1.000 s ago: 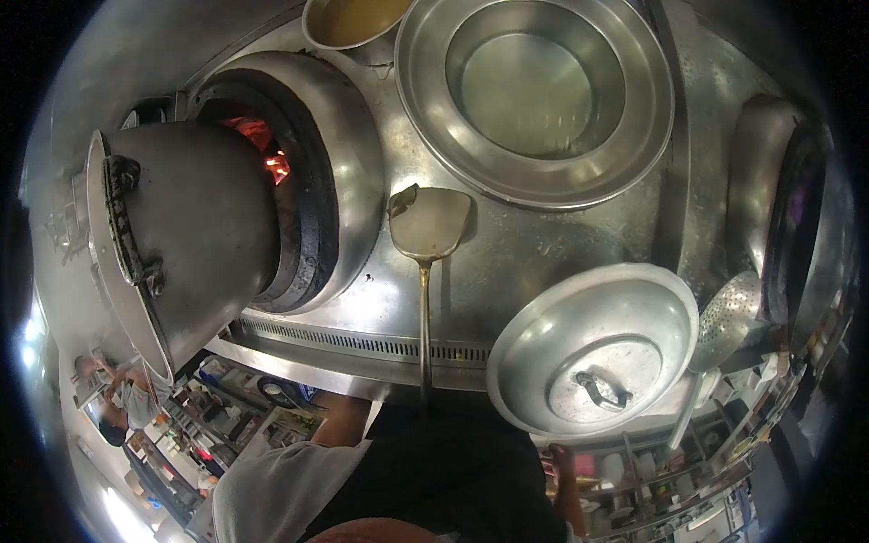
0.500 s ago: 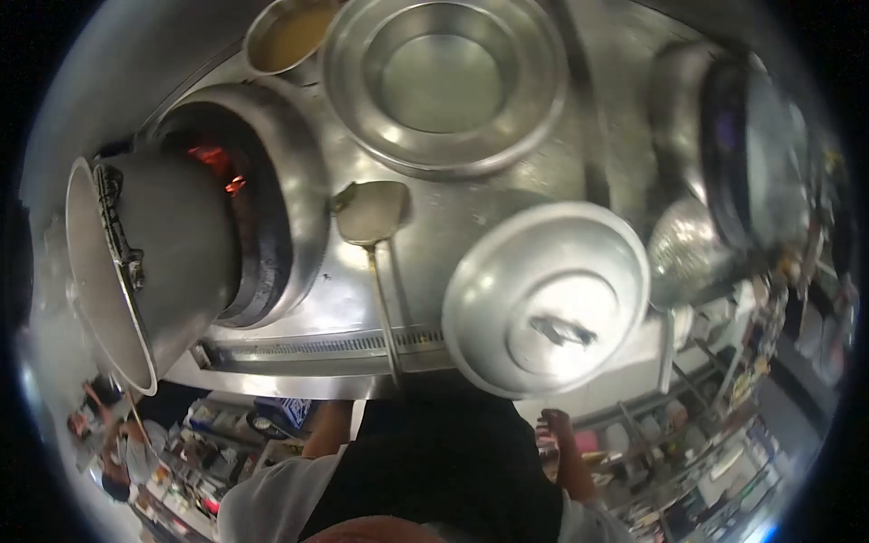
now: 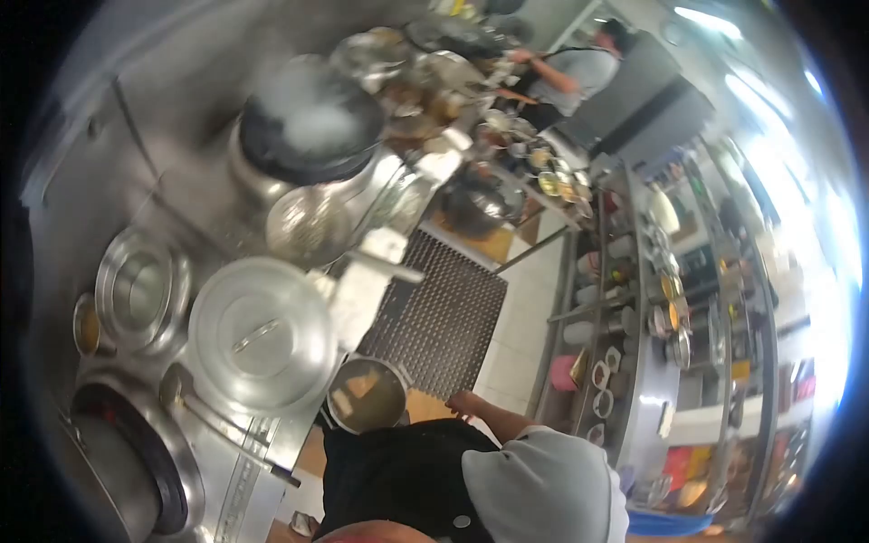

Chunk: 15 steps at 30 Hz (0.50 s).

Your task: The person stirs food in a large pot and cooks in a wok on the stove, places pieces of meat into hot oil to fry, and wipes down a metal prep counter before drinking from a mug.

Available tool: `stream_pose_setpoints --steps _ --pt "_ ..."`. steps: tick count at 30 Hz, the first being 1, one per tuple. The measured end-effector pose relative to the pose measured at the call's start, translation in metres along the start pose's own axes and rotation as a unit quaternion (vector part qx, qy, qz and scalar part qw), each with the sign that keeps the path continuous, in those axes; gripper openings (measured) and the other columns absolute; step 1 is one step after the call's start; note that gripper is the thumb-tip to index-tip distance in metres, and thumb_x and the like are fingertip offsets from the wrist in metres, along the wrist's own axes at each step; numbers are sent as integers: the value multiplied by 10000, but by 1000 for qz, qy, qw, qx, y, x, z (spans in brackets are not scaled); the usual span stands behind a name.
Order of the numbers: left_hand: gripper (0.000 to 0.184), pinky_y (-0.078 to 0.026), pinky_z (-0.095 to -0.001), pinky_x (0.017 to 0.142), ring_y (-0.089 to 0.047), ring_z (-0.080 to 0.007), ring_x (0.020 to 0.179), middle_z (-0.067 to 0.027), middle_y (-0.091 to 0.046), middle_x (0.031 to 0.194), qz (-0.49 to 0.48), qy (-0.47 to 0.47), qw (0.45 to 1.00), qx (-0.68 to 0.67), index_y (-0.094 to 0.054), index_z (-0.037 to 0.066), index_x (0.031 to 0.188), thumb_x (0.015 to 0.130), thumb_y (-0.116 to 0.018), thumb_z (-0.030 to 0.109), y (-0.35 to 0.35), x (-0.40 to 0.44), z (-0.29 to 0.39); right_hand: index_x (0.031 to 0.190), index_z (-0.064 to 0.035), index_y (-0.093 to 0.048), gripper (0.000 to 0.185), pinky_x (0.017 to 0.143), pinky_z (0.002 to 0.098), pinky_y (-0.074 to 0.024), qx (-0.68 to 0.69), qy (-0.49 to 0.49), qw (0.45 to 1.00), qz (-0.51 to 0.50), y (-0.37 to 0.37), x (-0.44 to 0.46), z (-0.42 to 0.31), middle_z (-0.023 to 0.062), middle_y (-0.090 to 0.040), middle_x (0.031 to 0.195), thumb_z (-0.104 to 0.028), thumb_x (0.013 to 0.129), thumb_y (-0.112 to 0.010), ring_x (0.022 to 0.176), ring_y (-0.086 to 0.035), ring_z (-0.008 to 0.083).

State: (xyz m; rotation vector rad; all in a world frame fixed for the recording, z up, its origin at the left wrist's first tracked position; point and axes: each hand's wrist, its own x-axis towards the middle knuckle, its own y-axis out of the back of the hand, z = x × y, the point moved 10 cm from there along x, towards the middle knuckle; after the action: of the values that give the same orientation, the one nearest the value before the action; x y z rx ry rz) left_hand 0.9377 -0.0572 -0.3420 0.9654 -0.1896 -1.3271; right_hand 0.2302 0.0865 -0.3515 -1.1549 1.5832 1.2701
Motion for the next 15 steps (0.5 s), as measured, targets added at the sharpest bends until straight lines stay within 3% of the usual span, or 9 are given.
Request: stream_pose_setpoints --steps 3,5,6,8,11,13,15 --pt "557 -368 -449 1162 -512 -362 1361 -236 -540 1454 32 -144 988 -55 -466 -69 1448 1029 -570 284 41 -8 199 1320 -124 -646 464 741 492 -649 -8 -5 999 31 35 -34 39 121 -718 1222 -448 991 -603 1029 -744 281" --pt "565 -363 -434 1163 -499 -339 1379 -239 -523 1473 55 -241 963 -104 -447 -75 1471 1046 -544 284 64 -8 343 1303 -122 -663 449 725 492 -645 22 26 998 55 60 -63 60 110 -723 1190 -431 980 -621 979 -748 267" --pt "596 -318 -445 1193 -445 -390 1430 -253 -474 1533 47 -268 953 -137 -407 -53 1525 1042 -545 267 70 -10 415 1303 -122 -663 449 725 492 -645 31 36 997 59 68 -64 75 110 -723 1190 -431 980 -621 979 -748 267" --pt "620 -299 -462 1206 -393 -397 1470 -257 -412 1589 99 -398 903 -130 -396 -11 1550 1017 -584 244 71 5 513 1259 -118 -686 420 677 469 -634 59 -9 994 92 81 -70 114 93 -730 1139 -421 971 -647 909 -744 253" --pt "664 -353 -494 1155 -467 -426 1366 -251 -471 1500 66 -457 886 39 -398 79 1568 988 -638 292 27 32 615 1196 -84 -707 430 658 479 -627 91 18 989 114 90 -80 144 75 -720 1067 -422 936 -654 880 -743 247" --pt "690 -369 -502 1137 -481 -421 1337 -236 -475 1479 32 -464 879 104 -402 114 1573 969 -667 315 -3 33 636 1218 -87 -703 401 685 467 -633 122 9 985 120 88 -80 164 76 -732 1060 -399 974 -637 841 -728 224" --pt "745 -388 -489 1118 -475 -376 1335 -189 -451 1489 0 -489 806 333 -415 140 1570 924 -722 349 -45 21 646 1241 -89 -697 396 703 472 -632 165 22 977 132 85 -75 189 84 -738 1069 -385 985 -634 874 -730 239"
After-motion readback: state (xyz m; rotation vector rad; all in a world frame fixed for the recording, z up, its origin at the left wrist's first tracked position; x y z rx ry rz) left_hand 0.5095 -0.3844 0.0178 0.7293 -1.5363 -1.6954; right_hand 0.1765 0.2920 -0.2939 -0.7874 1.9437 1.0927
